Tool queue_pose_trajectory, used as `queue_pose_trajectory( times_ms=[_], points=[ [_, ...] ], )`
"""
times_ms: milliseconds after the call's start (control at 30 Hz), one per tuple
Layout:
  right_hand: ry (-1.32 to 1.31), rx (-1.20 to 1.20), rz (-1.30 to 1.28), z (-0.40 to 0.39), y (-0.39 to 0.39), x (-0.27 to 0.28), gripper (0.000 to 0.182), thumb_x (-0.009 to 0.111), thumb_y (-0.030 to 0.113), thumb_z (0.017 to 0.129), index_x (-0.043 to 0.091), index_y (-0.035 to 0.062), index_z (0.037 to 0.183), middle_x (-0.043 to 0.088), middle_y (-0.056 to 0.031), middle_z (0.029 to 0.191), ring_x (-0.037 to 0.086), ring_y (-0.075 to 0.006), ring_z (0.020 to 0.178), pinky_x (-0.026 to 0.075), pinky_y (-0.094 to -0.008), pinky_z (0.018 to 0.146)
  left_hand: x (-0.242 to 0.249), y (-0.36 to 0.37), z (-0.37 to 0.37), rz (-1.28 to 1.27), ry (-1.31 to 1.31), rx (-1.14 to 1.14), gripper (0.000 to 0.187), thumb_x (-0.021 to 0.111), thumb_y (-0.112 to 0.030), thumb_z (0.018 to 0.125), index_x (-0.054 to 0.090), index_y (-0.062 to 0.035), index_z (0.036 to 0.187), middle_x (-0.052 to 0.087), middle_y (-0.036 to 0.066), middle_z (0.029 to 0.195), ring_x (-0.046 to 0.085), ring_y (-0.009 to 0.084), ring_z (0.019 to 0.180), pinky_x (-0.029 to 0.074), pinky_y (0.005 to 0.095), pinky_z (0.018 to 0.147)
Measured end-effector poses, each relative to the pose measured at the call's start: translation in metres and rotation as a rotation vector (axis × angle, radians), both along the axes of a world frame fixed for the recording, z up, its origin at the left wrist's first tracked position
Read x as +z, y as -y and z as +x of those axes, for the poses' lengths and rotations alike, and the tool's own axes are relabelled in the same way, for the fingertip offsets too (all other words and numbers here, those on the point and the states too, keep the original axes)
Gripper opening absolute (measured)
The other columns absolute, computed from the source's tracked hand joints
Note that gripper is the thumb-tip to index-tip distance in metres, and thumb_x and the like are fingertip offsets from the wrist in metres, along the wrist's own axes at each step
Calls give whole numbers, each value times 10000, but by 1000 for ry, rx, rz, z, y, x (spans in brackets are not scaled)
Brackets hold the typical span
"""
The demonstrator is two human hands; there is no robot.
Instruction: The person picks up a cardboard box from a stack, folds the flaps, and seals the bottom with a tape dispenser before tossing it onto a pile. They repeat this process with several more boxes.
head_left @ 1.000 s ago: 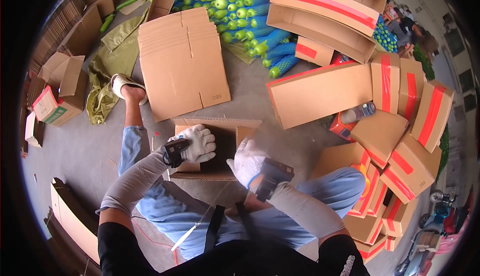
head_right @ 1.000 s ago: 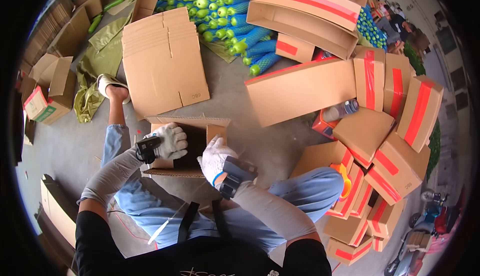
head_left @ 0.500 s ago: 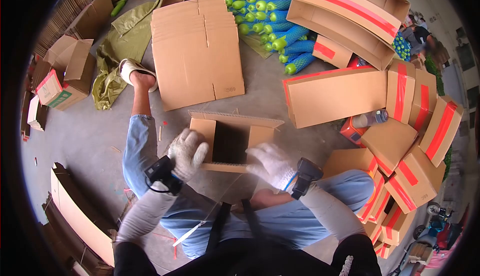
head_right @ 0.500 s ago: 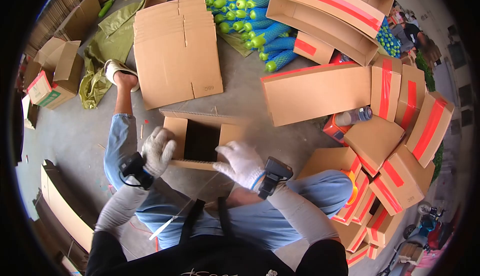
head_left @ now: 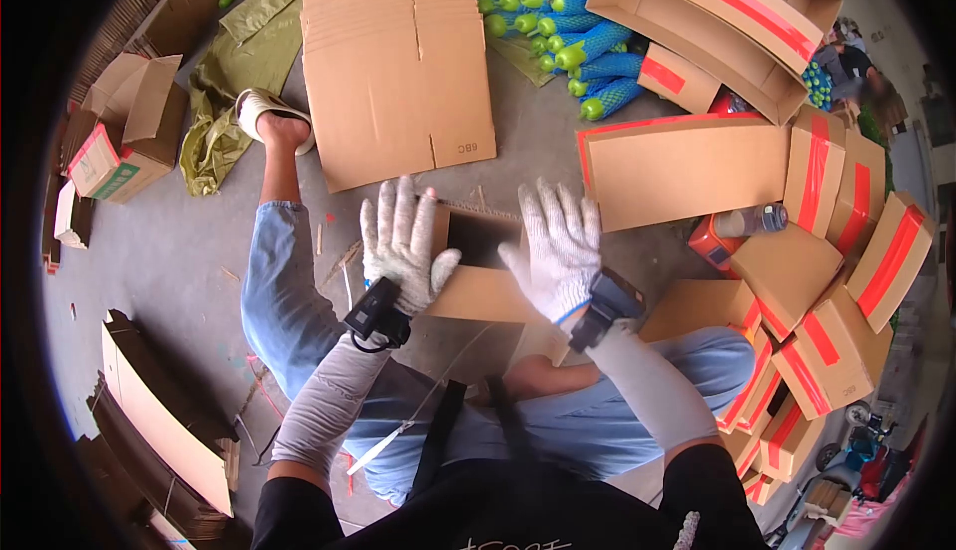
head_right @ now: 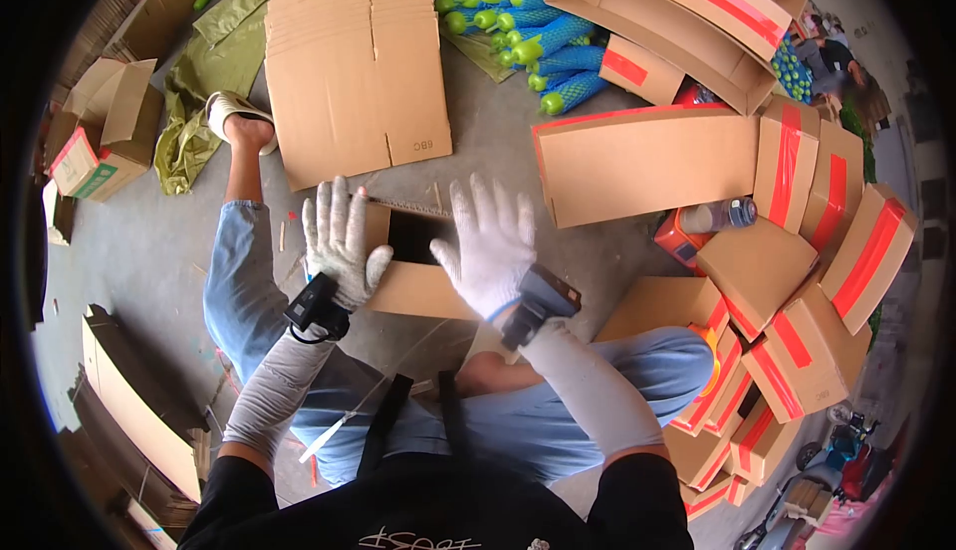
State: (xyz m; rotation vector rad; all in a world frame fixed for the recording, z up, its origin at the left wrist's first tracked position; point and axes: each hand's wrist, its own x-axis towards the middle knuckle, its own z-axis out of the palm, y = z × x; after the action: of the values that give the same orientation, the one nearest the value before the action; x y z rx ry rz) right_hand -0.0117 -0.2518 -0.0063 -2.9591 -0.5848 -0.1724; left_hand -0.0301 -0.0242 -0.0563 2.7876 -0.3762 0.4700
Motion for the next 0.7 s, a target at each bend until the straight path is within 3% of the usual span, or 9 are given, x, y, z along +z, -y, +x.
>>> queue_pose_trajectory(
  times_ms=[133, 267, 400, 433, 467, 533, 600, 667, 700],
  points=[
    [-27, 32, 67, -21, 1, 2, 816, 688, 430, 799, 397, 44, 1455, 412, -203, 1477, 380, -382, 1364, 257, -515, 1135, 14, 10, -9, 171, -172, 2, 846, 521, -568, 877, 312, -46, 1509, 234, 214, 1583, 168, 393, 1479, 101, 615, 1168],
    [-102, 97, 40, -58, 11, -31, 785, 658, 501, 826, 454, 39, 1427, 371, -194, 1509, 319, -380, 1407, 236, -596, 1128, 8, 31, -17, 334, -391, -80, 834, 360, -599, 943, 266, -2, 1517, 238, 156, 1599, 146, 313, 1500, 64, 516, 1209],
    [-142, -45, 274, -66, 17, -21, 623, 625, 447, 884, 521, 56, 1359, 466, -178, 1444, 437, -342, 1343, 371, -468, 1086, 7, 51, -7, 387, -291, 12, 771, 357, -521, 976, 230, 9, 1522, 242, 183, 1591, 203, 319, 1484, 98, 497, 1208],
    [-391, -136, 631, -78, 23, 12, 511, 638, 289, 920, 522, 32, 1346, 473, -212, 1421, 435, -354, 1339, 337, -419, 1124, 7, 54, 1, 381, -291, 21, 747, 356, -491, 983, 228, 10, 1523, 240, 183, 1591, 201, 321, 1484, 101, 496, 1207],
    [-201, -124, 679, -90, 39, 34, 406, 672, 226, 907, 602, 45, 1264, 567, -159, 1339, 542, -311, 1239, 427, -381, 1050, 2, 52, 2, 369, -305, 18, 723, 354, -460, 990, 225, 11, 1523, 239, 183, 1592, 200, 323, 1484, 103, 496, 1206],
    [102, -249, 419, -115, 97, 88, 296, 674, 175, 910, 657, 29, 1167, 667, -131, 1175, 635, -287, 1096, 493, -359, 954, -21, 47, 5, 328, -169, 1, 670, 345, -404, 1004, 226, -5, 1528, 242, 177, 1592, 213, 330, 1479, 120, 491, 1202],
    [337, -678, 188, -149, 181, 93, 226, 656, 152, 918, 681, 13, 1096, 710, -116, 1029, 683, -242, 967, 527, -330, 866, -16, 49, 12, 292, -288, 40, 634, 326, -379, 1016, 222, -28, 1535, 246, 170, 1592, 233, 328, 1472, 138, 483, 1197],
    [327, -1007, 450, -192, 273, 81, 250, 645, 144, 916, 660, -29, 1096, 702, -157, 990, 674, -179, 887, 523, -311, 795, -17, 60, 17, 309, -290, 101, 633, 317, -383, 1019, 208, -44, 1542, 227, 162, 1600, 236, 311, 1473, 155, 472, 1194],
    [278, -1119, 348, -209, 300, 67, 298, 656, 179, 909, 650, -34, 1118, 703, -152, 995, 673, -203, 877, 522, -317, 792, -7, 67, 20, 317, -330, 127, 636, 319, -384, 1018, 205, -44, 1543, 220, 159, 1604, 232, 305, 1475, 156, 471, 1194]
  ],
)
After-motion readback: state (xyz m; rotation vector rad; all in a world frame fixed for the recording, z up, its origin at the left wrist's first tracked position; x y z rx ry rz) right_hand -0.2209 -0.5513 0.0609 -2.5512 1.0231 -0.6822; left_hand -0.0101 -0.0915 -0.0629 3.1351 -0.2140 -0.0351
